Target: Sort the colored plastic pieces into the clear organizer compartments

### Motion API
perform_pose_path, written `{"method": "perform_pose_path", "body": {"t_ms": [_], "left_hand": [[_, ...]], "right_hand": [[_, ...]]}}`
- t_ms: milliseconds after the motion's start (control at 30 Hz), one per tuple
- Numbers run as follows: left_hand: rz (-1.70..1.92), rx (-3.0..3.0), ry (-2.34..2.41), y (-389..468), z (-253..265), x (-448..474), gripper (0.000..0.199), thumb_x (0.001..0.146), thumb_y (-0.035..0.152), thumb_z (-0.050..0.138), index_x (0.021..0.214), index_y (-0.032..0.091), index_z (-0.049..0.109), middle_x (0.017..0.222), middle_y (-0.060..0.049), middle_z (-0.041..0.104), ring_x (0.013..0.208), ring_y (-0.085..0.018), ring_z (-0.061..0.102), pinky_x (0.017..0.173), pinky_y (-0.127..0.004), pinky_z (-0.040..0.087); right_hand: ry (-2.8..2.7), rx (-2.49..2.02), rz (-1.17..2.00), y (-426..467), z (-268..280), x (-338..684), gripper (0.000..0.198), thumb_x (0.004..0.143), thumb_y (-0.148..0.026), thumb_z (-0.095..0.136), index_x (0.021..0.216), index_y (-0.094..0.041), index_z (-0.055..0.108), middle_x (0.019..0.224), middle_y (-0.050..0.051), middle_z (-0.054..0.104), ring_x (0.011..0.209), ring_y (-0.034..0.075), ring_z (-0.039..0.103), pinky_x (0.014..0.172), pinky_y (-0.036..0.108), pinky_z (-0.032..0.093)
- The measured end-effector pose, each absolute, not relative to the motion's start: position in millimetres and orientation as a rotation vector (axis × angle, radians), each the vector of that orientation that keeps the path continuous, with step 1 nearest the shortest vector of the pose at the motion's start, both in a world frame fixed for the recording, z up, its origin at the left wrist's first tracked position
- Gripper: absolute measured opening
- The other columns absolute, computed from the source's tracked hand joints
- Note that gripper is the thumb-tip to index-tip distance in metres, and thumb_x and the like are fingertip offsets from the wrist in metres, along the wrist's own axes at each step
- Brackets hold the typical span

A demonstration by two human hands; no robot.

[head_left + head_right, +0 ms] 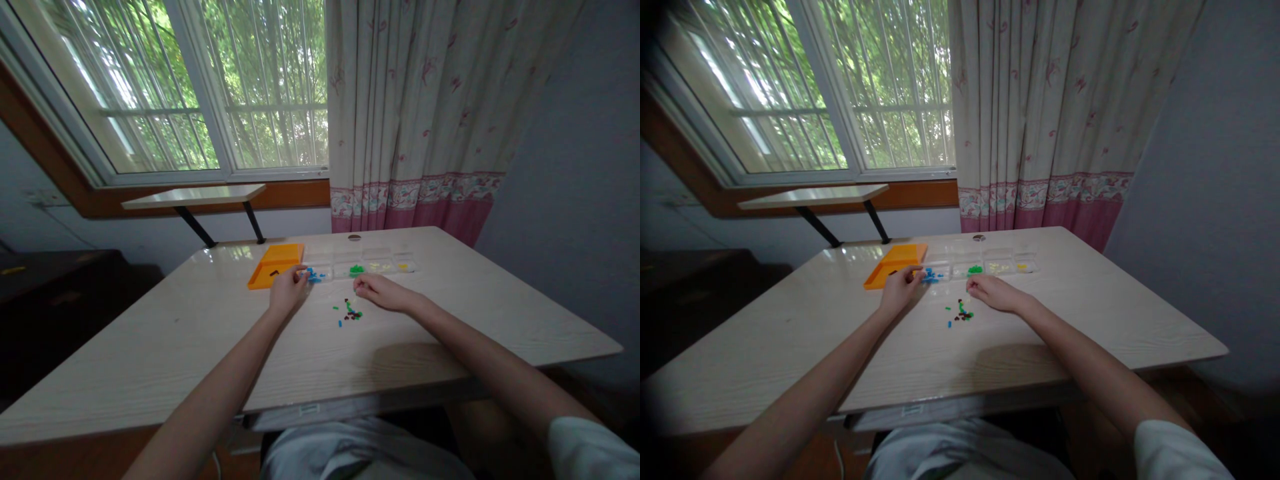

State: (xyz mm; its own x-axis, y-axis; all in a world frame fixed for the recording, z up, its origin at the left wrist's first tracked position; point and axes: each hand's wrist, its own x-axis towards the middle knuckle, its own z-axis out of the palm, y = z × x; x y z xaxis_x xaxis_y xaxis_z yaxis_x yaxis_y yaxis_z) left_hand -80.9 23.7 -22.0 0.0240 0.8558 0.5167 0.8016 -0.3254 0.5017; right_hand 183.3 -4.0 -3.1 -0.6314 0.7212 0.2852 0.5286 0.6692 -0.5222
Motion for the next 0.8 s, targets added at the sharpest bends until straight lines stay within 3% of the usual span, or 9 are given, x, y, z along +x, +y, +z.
{"method": "perform_pose_path", "body": {"t_ms": [233,567,800], "left_hand": [[0.906,2.587,1.275,-15,-10,-46,0.027,0.081,0.037,0.047,0.089,0.018,0.064,0.053,0.002,0.055,0.048,-0.008,0.046,0.049,-0.018,0.030],[0.827,2.636,1.268,-24,-5,-36,0.022,0.081,0.032,0.047,0.085,0.020,0.065,0.056,0.001,0.058,0.050,-0.008,0.048,0.050,-0.018,0.031],[0.815,2.650,1.246,-25,-5,-34,0.022,0.079,0.032,0.048,0.082,0.019,0.066,0.052,0.001,0.054,0.047,-0.008,0.045,0.048,-0.018,0.029]], "right_hand": [[-2.286,-0.897,0.691,-6,-12,169,0.019,0.086,-0.028,0.041,0.085,-0.014,0.053,0.072,0.000,0.050,0.065,0.010,0.043,0.061,0.021,0.035],[-2.251,-0.885,0.781,-9,-16,161,0.023,0.085,-0.033,0.043,0.084,-0.013,0.055,0.073,0.000,0.052,0.065,0.010,0.044,0.060,0.020,0.035],[-2.242,-0.938,0.678,-14,-11,158,0.021,0.084,-0.031,0.046,0.083,-0.013,0.058,0.070,0.000,0.054,0.061,0.009,0.044,0.058,0.019,0.034]]}}
